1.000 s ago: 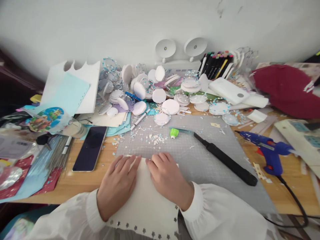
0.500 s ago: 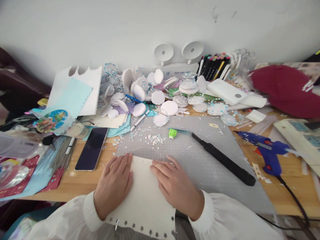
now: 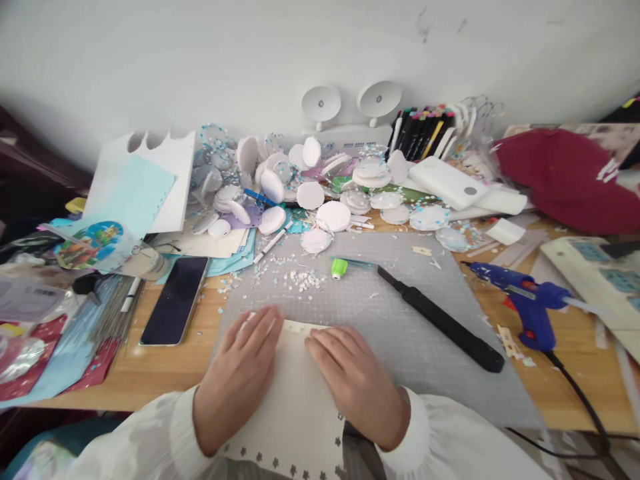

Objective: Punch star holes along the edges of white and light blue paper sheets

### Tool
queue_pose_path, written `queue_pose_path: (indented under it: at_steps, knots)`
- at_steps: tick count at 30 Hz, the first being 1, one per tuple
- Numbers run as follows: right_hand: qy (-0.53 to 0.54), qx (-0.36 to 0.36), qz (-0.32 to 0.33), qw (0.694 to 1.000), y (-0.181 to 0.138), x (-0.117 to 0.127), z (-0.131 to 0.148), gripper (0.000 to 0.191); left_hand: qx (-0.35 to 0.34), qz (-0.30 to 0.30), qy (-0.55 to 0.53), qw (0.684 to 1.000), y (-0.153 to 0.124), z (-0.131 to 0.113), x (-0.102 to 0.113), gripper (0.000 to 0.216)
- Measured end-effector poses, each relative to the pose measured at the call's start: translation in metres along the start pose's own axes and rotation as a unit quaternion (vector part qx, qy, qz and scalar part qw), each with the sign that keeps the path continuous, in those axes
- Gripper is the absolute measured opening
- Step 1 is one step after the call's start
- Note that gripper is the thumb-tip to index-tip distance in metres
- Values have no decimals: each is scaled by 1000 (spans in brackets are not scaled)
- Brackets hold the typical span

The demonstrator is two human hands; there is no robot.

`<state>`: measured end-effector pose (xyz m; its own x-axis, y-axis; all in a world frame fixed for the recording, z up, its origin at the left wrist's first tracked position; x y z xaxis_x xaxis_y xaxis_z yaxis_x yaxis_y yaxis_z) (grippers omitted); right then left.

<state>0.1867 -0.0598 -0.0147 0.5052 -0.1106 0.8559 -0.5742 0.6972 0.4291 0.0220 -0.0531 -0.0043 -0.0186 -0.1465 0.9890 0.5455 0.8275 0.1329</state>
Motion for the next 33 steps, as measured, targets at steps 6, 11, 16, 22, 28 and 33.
queue_pose_path:
  at_steps: [6,11,16,22,28,33]
  knots:
    - [14,9,-2,1000,1,2,1,30,-55,36,-120,991,7,-16,-15,55]
    - [-5,-48,-27,998,1,2,-4,31,-47,46,-157,985,5,-17,-17,56]
    - [-5,-118,-3,993,-2,-3,-12,33,-40,60,-162,984,6,-15,-17,59]
    - [-9,-102,-7,995,0,-1,-9,33,-40,63,-157,985,6,-16,-18,60]
    - [-16,-83,-11,996,1,2,-7,30,-41,70,-158,984,7,-16,-14,64]
    - [-12,-84,-25,996,0,1,-8,31,-29,68,-158,985,8,-15,-13,58]
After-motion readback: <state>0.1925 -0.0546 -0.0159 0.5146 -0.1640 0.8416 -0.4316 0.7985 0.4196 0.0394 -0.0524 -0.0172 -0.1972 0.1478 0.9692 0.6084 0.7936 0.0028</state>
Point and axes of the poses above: each hand's wrist, its own y-axis towards the middle knuckle, its own x-axis out of the back of the hand, z = x × y, the point moved 4 cm from there along y, towards the middle knuckle, and after that the axes turned 2 degrees about z, right-handed, at the moved point
